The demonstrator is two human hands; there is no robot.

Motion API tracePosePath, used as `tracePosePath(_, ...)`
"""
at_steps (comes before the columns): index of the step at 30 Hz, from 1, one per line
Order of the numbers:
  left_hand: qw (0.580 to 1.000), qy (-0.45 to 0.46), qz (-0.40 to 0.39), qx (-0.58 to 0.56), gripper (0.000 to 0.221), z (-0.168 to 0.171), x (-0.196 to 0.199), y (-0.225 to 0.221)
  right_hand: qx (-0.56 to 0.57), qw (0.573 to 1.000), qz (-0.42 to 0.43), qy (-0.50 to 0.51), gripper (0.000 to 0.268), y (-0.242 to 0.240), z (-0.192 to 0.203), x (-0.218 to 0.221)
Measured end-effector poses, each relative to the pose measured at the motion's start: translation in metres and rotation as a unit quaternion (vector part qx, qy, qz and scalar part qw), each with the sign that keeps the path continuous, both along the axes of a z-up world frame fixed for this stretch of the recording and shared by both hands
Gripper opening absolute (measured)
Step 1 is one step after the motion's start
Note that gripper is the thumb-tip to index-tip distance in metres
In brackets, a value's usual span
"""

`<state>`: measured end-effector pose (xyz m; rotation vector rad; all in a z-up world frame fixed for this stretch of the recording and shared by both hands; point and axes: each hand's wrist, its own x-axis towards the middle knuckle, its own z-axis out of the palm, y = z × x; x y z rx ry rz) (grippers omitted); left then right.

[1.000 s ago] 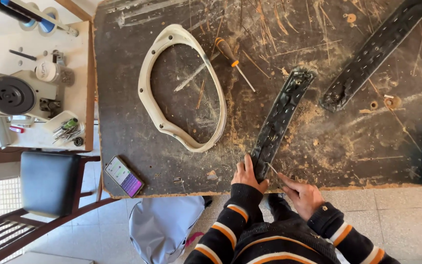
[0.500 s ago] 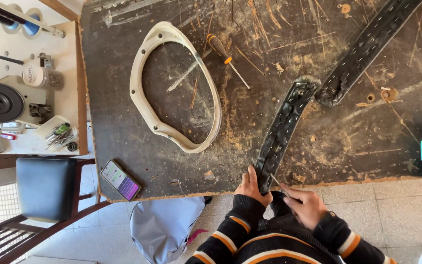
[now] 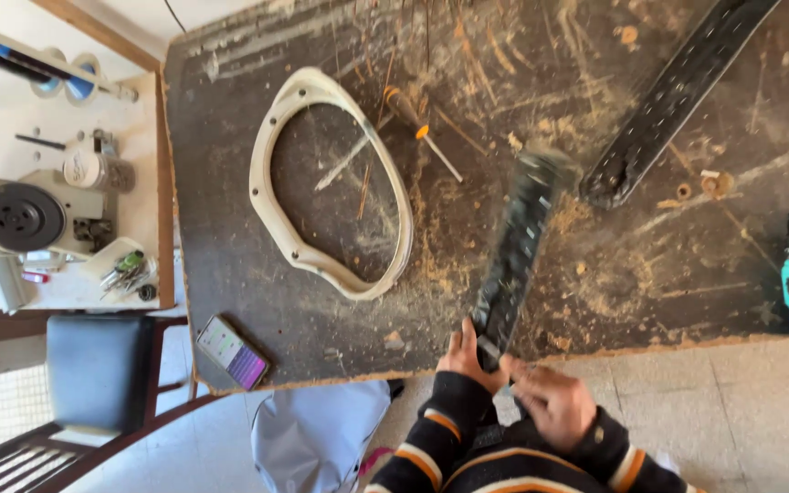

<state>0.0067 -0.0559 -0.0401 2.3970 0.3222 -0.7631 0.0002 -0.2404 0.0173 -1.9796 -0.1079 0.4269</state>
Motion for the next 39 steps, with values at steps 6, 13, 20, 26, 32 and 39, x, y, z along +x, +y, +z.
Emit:
tracePosePath(6, 0.999, 0.011, -0.029, 0.02, 0.11, 0.016, 0.011, -0.002, -0.074, 0.988, 0.092, -0.104, 0.056, -0.029, 0.018, 0.029)
tracePosePath(13, 0.999, -0.024, -0.022, 0.031, 0.11, 0.007, -0.003, -0.002, -0.094, 0.984, 0.142, 0.056, 0.053, -0.062, -0.029, 0.026)
tracePosePath(20, 0.997, 0.038, -0.051, 0.039, 0.104, 0.029, 0.009, -0.004, -0.219, 0.954, 0.202, 0.04, 0.047, -0.069, -0.052, 0.031)
tracePosePath(26, 0.998, -0.005, -0.053, 0.031, 0.107, 0.009, 0.001, -0.002, -0.27, 0.922, 0.231, 0.157, 0.047, -0.046, 0.006, 0.068)
tracePosePath(32, 0.993, -0.021, -0.101, 0.053, 0.113, 0.002, 0.007, 0.002, -0.335, 0.849, 0.38, 0.153, 0.059, -0.045, -0.003, 0.077)
tracePosePath(39, 0.995, 0.028, -0.095, 0.026, 0.108, 0.016, 0.01, 0.004, 0.012, 0.931, 0.053, 0.362, 0.055, -0.058, -0.038, 0.044)
